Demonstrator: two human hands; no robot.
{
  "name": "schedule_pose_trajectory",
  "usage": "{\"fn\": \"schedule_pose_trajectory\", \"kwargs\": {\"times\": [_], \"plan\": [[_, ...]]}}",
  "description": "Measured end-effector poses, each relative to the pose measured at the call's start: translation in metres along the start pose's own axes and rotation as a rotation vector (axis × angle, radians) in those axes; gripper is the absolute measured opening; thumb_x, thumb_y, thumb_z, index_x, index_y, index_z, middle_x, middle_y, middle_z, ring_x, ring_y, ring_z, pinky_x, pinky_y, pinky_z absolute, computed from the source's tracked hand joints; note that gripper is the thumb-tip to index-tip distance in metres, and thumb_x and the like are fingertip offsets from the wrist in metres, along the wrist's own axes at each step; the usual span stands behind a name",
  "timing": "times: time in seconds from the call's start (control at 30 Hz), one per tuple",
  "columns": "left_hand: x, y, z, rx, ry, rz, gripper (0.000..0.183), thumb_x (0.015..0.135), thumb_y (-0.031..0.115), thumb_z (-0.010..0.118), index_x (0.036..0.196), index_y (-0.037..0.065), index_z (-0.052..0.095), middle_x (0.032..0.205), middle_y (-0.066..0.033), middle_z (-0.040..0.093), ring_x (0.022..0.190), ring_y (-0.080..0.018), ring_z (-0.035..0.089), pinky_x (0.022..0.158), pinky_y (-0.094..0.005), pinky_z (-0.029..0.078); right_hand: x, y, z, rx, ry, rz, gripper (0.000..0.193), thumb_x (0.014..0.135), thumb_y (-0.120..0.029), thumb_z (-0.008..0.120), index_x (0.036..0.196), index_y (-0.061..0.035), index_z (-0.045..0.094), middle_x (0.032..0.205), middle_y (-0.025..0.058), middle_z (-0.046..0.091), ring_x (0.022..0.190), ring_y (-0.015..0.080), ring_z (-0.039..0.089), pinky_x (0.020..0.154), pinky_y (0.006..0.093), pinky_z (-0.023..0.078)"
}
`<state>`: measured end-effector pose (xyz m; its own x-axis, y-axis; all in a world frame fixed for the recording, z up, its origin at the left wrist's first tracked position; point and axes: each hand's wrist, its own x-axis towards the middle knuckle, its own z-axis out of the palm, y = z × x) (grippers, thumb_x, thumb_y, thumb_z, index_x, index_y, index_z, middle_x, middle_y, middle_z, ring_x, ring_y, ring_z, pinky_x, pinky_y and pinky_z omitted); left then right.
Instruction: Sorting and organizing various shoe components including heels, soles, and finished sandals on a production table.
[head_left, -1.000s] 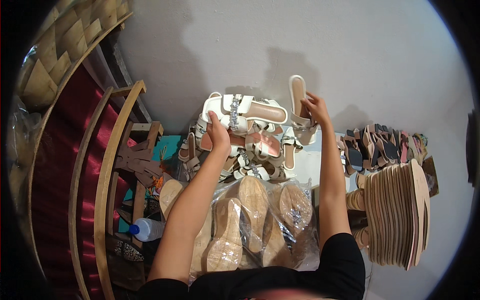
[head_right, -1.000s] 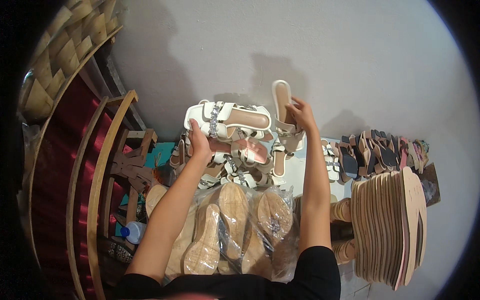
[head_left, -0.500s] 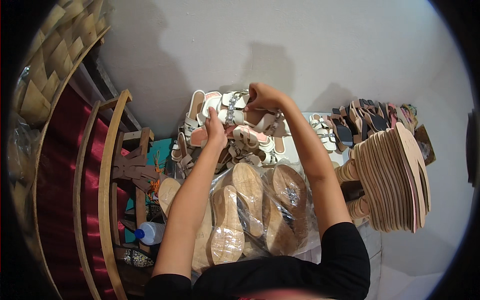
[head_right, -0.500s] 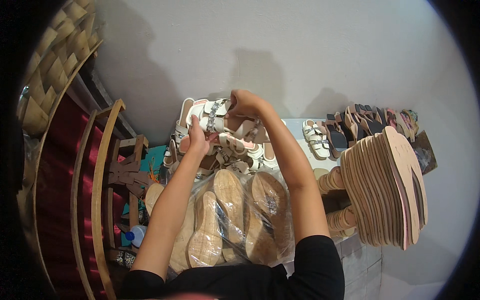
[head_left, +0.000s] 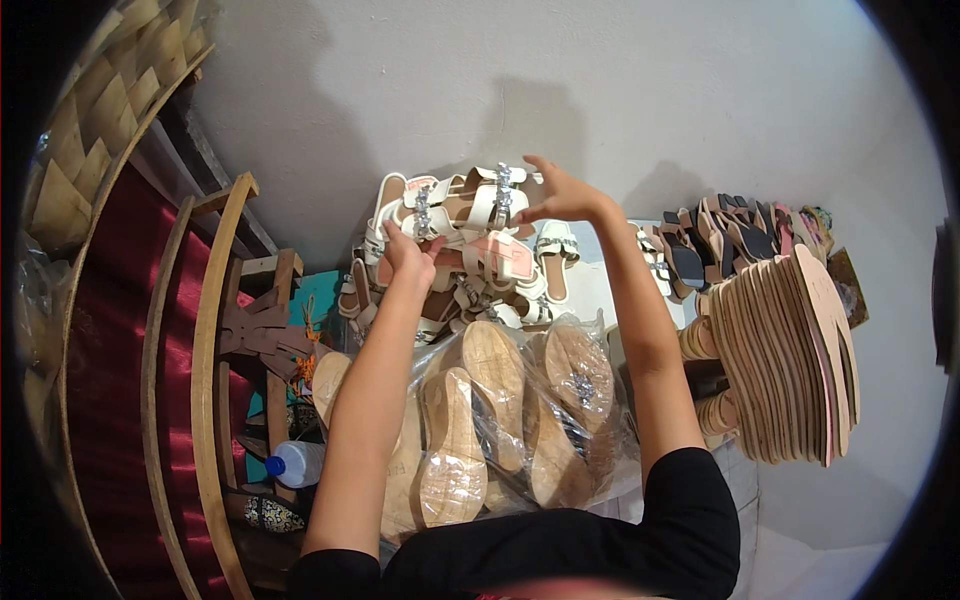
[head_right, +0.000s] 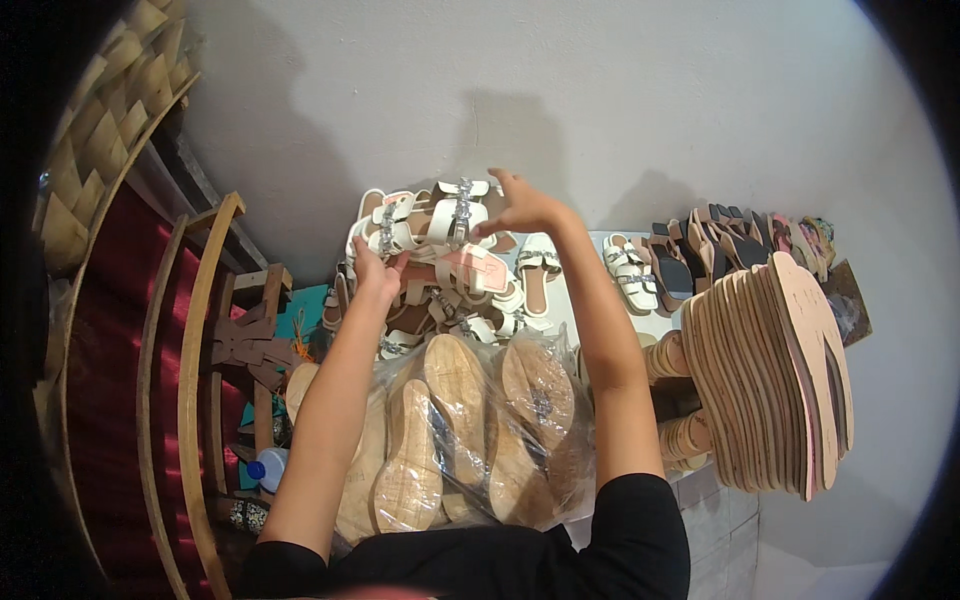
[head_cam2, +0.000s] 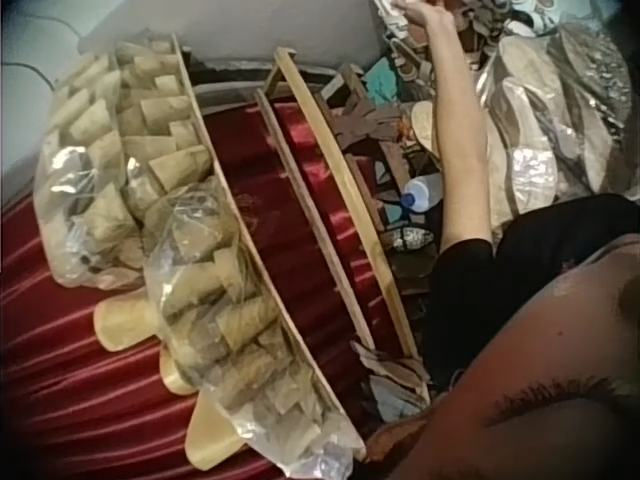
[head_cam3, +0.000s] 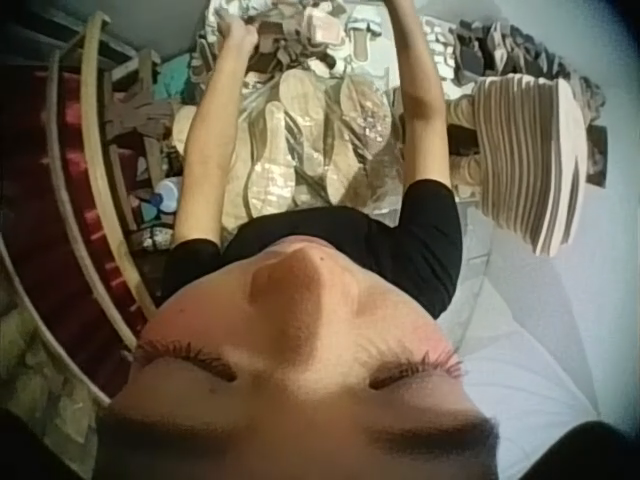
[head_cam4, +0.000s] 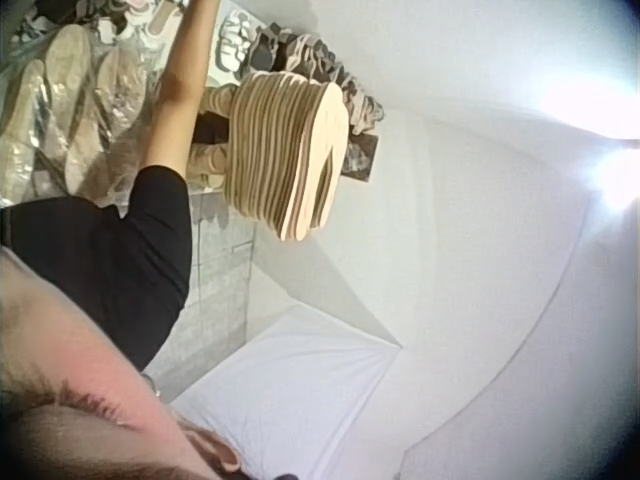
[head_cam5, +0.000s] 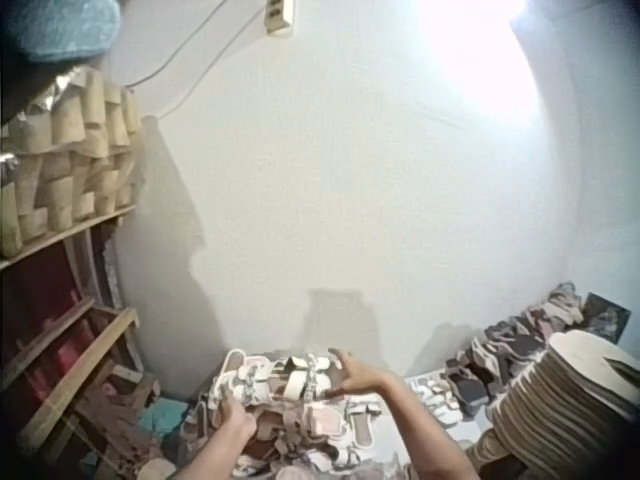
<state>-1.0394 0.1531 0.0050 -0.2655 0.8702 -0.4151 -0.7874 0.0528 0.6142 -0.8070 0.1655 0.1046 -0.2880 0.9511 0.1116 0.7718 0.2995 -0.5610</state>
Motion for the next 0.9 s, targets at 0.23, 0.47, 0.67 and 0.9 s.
{"fn": "schedule_pose_trajectory", "kwargs": {"times": [0.23,0.47,0.67,0.9], "plan": [[-0.022,0.012,0.013,0.131,-0.198,-0.040,0.052,0.088,0.053,0.025,0.113,0.010,0.043,0.096,-0.0079,0.052,0.075,-0.0192,0.053,0.068,-0.0374,0.052,-0.010,0.019,0.013,0.064,0.133,-0.099,0.087,0.058,-0.038,0.074,0.124,0.0030,0.035,0.123,0.0239,0.037,0.117,0.0323,0.037,0.097,0.0366,0.031],[-0.023,0.014,0.011,0.276,-0.290,0.020,0.059,0.086,0.057,0.019,0.111,0.010,0.044,0.096,-0.0083,0.057,0.077,-0.0174,0.060,0.056,-0.0316,0.054,-0.016,0.039,0.015,0.359,-0.138,0.062,0.057,0.071,-0.031,0.066,0.108,0.0101,0.050,0.090,0.0185,0.059,0.085,0.0255,0.058,0.075,0.0315,0.046],[-0.041,-0.003,0.018,0.481,-0.710,-0.123,0.075,0.083,0.063,0.022,0.133,0.007,0.016,0.131,-0.0165,0.033,0.115,-0.0303,0.039,0.096,-0.0472,0.029,-0.045,0.062,-0.021,0.615,0.123,0.468,0.034,0.078,-0.017,0.056,0.100,0.0083,0.054,0.080,0.0110,0.059,0.068,0.0157,0.059,0.052,0.0291,0.049],[-0.052,-0.024,0.023,0.917,-0.858,-0.021,0.057,0.087,0.053,0.029,0.122,0.008,0.037,0.119,-0.0108,0.048,0.106,-0.0221,0.049,0.086,-0.0342,0.038,-0.058,0.175,-0.032,0.142,0.484,1.067,0.023,0.072,-0.013,0.056,0.087,0.0022,0.063,0.084,0.0172,0.063,0.071,0.0275,0.063,0.058,0.0358,0.050]]}}
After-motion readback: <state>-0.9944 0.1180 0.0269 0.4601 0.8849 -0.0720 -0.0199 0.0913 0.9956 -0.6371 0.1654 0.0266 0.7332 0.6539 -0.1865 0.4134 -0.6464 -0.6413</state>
